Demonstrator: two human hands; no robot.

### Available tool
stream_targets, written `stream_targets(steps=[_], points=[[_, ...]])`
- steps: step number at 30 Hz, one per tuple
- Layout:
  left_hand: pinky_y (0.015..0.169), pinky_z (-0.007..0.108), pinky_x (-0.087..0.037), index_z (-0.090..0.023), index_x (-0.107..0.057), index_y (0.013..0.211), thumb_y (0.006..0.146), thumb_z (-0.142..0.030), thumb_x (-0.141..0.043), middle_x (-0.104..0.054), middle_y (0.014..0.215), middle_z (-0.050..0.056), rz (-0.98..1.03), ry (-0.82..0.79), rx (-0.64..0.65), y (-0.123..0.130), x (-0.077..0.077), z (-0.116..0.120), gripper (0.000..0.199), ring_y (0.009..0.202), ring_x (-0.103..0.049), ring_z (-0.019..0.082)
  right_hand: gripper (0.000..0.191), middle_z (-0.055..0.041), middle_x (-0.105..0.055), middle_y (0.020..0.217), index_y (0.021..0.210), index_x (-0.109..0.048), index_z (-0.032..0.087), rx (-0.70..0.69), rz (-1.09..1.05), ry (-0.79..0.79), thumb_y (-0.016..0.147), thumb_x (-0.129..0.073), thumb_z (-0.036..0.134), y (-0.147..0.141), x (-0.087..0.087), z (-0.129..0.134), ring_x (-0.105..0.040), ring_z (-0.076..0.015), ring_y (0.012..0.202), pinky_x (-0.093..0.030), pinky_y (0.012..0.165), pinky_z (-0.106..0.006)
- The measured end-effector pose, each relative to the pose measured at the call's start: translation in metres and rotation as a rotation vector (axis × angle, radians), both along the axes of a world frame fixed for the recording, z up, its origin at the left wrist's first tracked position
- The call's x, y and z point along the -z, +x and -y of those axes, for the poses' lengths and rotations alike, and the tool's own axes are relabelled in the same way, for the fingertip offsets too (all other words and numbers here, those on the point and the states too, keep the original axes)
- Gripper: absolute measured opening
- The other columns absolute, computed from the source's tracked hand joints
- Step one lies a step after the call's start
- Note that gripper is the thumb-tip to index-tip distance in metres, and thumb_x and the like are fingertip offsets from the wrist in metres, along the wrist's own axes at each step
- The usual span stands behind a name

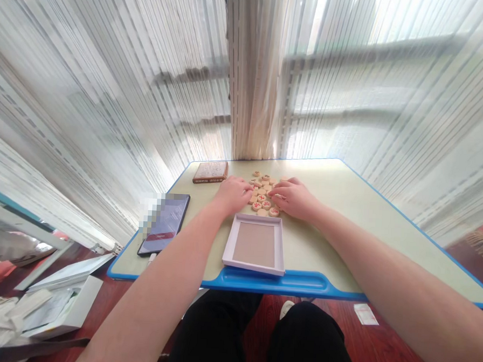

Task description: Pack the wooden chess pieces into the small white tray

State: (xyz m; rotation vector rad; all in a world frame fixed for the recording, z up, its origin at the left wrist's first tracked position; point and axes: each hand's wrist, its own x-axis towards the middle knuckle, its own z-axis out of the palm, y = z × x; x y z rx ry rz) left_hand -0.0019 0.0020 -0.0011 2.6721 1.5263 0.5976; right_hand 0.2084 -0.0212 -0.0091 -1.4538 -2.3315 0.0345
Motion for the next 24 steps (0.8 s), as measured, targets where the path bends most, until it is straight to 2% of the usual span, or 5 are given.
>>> stream_targets(steps=[5,9,13,19,24], points=[[0.087,0.032,-0.048,-0.022,-0.073,0.096,0.08,-0.032,-0.051,-0.071,0.098,0.005,0.0,-0.097,-0.051,-0.005,-0.001,-0.002,0.029,0.094,-0.062,0.022,0.019,-0.0026,-0.071,0.105,0.087,-0.074,0.024,0.009,-0.015,0.01,0.081,-0.056,0.023,0.003,0.001,-0.002,-0.051,-0.025,0.102,-0.042,0.094,-0.038],[0.079,0.03,-0.049,-0.019,-0.073,0.098,0.076,-0.031,-0.057,-0.074,0.088,0.005,0.101,-0.16,-0.13,-0.011,-0.006,-0.003,0.03,0.085,-0.066,0.021,0.015,-0.0042,-0.072,0.089,0.081,-0.072,0.024,0.043,-0.039,-0.018,0.081,-0.058,0.03,0.001,0.001,-0.002,-0.052,-0.0264,0.099,-0.045,0.087,-0.038],[0.084,0.031,-0.048,-0.02,-0.071,0.103,0.076,-0.036,-0.058,-0.074,0.093,0.004,0.22,-0.193,-0.146,-0.013,-0.011,-0.001,0.034,0.089,-0.066,0.02,0.013,-0.0053,-0.069,0.075,0.082,-0.072,0.024,0.09,-0.085,-0.032,0.079,-0.062,0.032,-0.002,0.0,-0.002,-0.053,-0.0267,0.1,-0.047,0.082,-0.037],[0.102,0.042,-0.033,-0.028,-0.072,0.1,0.085,-0.032,-0.045,-0.073,0.075,-0.001,0.078,-0.263,-0.083,-0.009,-0.009,0.002,0.031,0.089,-0.065,0.02,0.012,-0.0035,-0.073,0.086,0.08,-0.074,0.024,0.04,-0.086,-0.03,0.079,-0.062,0.028,-0.002,-0.003,0.001,-0.052,-0.0262,0.097,-0.046,0.088,-0.038],[0.1,0.043,-0.034,-0.027,-0.07,0.105,0.088,-0.029,-0.04,-0.074,0.084,0.001,0.04,-0.224,-0.126,-0.01,-0.006,-0.001,0.035,0.096,-0.064,0.022,0.011,-0.0028,-0.073,0.087,0.079,-0.075,0.024,0.072,-0.109,-0.072,0.077,-0.065,0.028,-0.002,-0.004,0.0,-0.052,-0.0269,0.1,-0.046,0.089,-0.039]])
